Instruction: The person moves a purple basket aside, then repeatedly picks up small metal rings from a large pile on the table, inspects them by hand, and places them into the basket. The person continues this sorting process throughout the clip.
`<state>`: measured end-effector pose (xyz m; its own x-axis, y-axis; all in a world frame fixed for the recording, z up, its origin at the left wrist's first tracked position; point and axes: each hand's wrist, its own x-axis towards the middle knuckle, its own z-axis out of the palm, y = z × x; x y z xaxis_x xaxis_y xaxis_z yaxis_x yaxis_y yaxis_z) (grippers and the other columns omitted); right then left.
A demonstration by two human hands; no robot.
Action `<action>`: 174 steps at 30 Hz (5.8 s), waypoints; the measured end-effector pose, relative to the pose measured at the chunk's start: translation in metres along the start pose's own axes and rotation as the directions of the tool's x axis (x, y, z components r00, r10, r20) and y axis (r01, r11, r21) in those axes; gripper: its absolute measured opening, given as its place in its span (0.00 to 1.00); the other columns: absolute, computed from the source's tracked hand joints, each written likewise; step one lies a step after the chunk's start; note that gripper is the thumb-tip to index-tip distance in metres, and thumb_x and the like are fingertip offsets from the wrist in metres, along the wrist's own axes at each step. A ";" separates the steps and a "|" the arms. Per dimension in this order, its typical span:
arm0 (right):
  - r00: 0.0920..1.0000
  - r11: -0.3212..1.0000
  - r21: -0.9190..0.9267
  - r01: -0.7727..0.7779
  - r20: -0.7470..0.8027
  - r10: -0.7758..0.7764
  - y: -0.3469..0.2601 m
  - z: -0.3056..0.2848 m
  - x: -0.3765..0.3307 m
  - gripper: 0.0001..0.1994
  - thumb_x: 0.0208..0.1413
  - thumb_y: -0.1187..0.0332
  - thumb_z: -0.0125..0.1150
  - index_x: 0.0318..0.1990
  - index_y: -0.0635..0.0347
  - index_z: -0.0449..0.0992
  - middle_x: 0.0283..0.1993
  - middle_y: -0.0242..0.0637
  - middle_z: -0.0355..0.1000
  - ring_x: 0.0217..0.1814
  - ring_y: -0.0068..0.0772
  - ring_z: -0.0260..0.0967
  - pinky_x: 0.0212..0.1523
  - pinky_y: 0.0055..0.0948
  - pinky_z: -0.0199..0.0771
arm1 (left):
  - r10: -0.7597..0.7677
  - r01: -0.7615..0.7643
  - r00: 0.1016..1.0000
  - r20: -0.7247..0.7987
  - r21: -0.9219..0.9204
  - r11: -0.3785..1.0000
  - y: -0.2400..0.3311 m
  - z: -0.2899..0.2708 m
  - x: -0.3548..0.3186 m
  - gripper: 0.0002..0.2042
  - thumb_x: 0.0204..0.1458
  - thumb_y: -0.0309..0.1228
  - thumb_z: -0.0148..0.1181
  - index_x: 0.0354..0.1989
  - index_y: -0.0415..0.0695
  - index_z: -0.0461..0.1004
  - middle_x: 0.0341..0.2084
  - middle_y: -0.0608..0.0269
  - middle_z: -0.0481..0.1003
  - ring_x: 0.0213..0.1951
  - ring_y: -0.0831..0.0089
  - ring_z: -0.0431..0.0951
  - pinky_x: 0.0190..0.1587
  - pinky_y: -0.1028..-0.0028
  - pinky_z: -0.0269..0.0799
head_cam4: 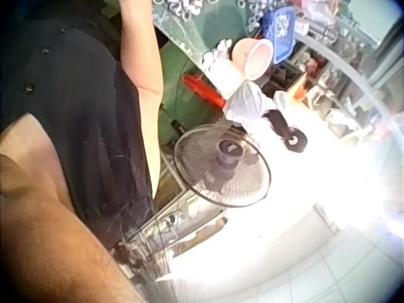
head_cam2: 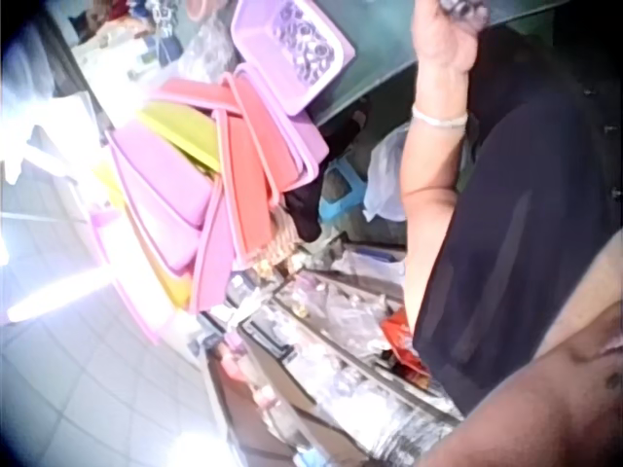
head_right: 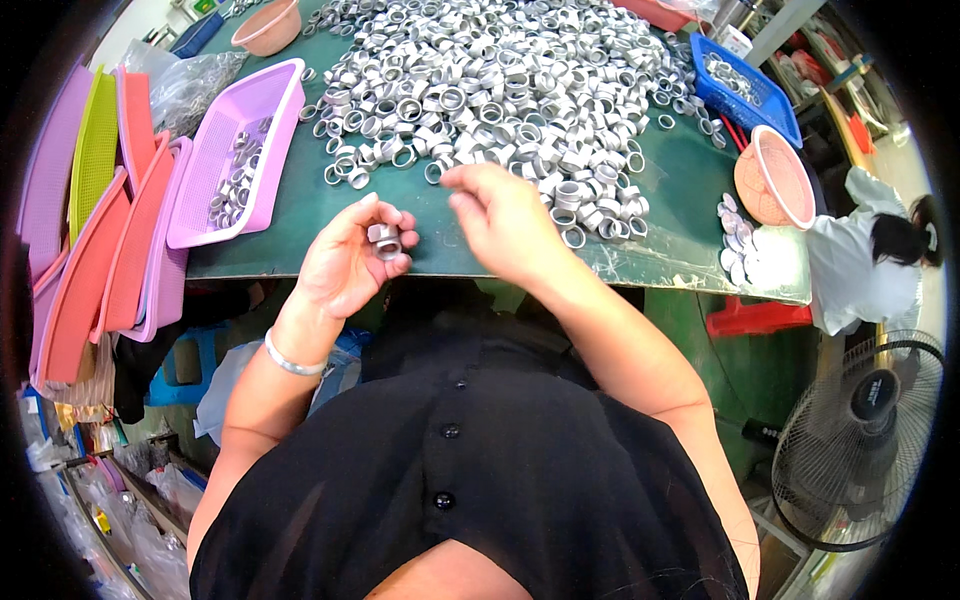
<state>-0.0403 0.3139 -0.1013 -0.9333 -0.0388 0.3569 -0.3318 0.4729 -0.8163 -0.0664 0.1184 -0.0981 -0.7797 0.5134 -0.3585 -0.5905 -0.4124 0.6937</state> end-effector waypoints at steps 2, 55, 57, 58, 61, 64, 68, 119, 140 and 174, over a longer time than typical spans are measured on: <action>0.996 0.978 -0.194 0.081 -0.021 -0.087 0.008 -0.008 0.003 0.09 0.48 0.77 0.52 0.38 0.63 0.73 0.35 0.46 0.70 0.35 0.47 0.70 0.36 0.37 0.70 | 0.074 -0.062 0.996 -0.053 0.195 0.979 0.002 0.002 0.010 0.07 0.52 0.34 0.54 0.29 0.44 0.70 0.25 0.66 0.70 0.25 0.77 0.69 0.24 0.79 0.63; 0.886 0.308 0.837 -0.453 0.383 0.261 0.000 -0.013 -0.005 0.12 0.57 0.69 0.51 0.47 0.64 0.67 0.33 0.36 0.69 0.30 0.25 0.68 0.31 0.22 0.69 | -0.030 0.013 0.998 0.057 0.285 0.958 -0.003 0.028 0.009 0.20 0.56 0.50 0.44 0.28 0.44 0.70 0.22 0.65 0.71 0.22 0.78 0.69 0.20 0.82 0.59; 0.925 0.447 0.814 -0.371 0.282 0.253 -0.002 -0.011 -0.005 0.13 0.55 0.71 0.53 0.47 0.64 0.66 0.34 0.35 0.69 0.31 0.23 0.67 0.32 0.21 0.68 | -0.050 0.030 0.996 0.077 0.242 0.970 -0.003 0.025 0.010 0.19 0.56 0.48 0.43 0.30 0.44 0.71 0.24 0.63 0.72 0.25 0.75 0.71 0.22 0.81 0.63; 0.955 0.560 0.776 -0.289 0.194 0.224 -0.005 -0.008 -0.006 0.13 0.54 0.72 0.54 0.47 0.65 0.66 0.34 0.35 0.69 0.32 0.22 0.67 0.32 0.21 0.69 | -0.067 0.047 0.993 0.096 0.194 0.980 -0.006 0.022 0.012 0.18 0.56 0.47 0.44 0.31 0.44 0.71 0.25 0.63 0.73 0.26 0.74 0.72 0.23 0.80 0.64; 0.995 0.870 0.483 -0.101 0.067 0.078 -0.004 -0.003 -0.008 0.17 0.49 0.74 0.59 0.48 0.62 0.67 0.38 0.32 0.70 0.39 0.19 0.66 0.36 0.17 0.65 | -0.097 0.092 0.989 0.114 0.049 0.995 -0.008 0.027 0.011 0.17 0.55 0.46 0.45 0.35 0.44 0.71 0.28 0.63 0.73 0.28 0.73 0.73 0.24 0.78 0.66; 0.995 0.964 0.255 0.075 0.050 -0.090 -0.009 0.001 -0.004 0.18 0.47 0.75 0.61 0.48 0.61 0.69 0.36 0.30 0.71 0.36 0.19 0.66 0.34 0.18 0.64 | -0.102 0.108 0.990 0.098 -0.051 0.993 -0.010 0.029 0.011 0.17 0.55 0.45 0.46 0.39 0.44 0.70 0.30 0.64 0.73 0.28 0.72 0.73 0.25 0.77 0.67; 0.990 0.995 0.037 0.096 -0.108 -0.091 0.002 -0.003 0.014 0.11 0.46 0.72 0.60 0.39 0.62 0.72 0.34 0.38 0.71 0.34 0.32 0.70 0.32 0.26 0.70 | -0.043 0.046 0.992 0.115 -0.021 0.999 -0.008 0.011 0.014 0.08 0.52 0.37 0.54 0.34 0.46 0.70 0.27 0.64 0.72 0.27 0.75 0.73 0.22 0.81 0.64; 0.904 0.858 0.287 0.427 -0.158 -0.397 0.003 0.002 0.000 0.29 0.43 0.87 0.54 0.56 0.62 0.58 0.49 0.43 0.66 0.51 0.35 0.67 0.51 0.30 0.66 | 0.538 -0.589 0.786 0.304 0.106 0.801 -0.012 0.027 0.015 0.20 0.49 0.16 0.54 0.51 0.40 0.61 0.44 0.57 0.67 0.46 0.70 0.71 0.50 0.71 0.68; 0.959 0.940 -0.317 -0.125 -0.282 0.032 0.079 -0.147 0.092 0.14 0.42 0.71 0.61 0.40 0.59 0.74 0.29 0.40 0.74 0.31 0.23 0.71 0.32 0.26 0.72 | 0.488 -0.510 0.858 0.162 0.156 0.846 -0.027 0.003 0.003 0.17 0.52 0.21 0.51 0.52 0.39 0.63 0.43 0.59 0.70 0.44 0.69 0.73 0.51 0.66 0.68; 0.835 0.723 0.485 -0.491 0.500 0.231 0.000 -0.006 0.029 0.11 0.46 0.81 0.59 0.38 0.67 0.69 0.38 0.36 0.70 0.39 0.22 0.70 0.41 0.22 0.71 | 0.465 -0.483 0.875 0.133 0.199 0.853 -0.021 0.000 -0.001 0.16 0.51 0.21 0.54 0.49 0.39 0.65 0.41 0.62 0.69 0.40 0.74 0.72 0.44 0.74 0.70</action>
<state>-0.0661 0.3185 -0.0883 -0.9240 -0.3637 -0.1177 0.1517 -0.0661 -0.9862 -0.0530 0.1266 -0.1127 -0.9294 0.3576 0.0915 -0.0857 -0.4502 0.8888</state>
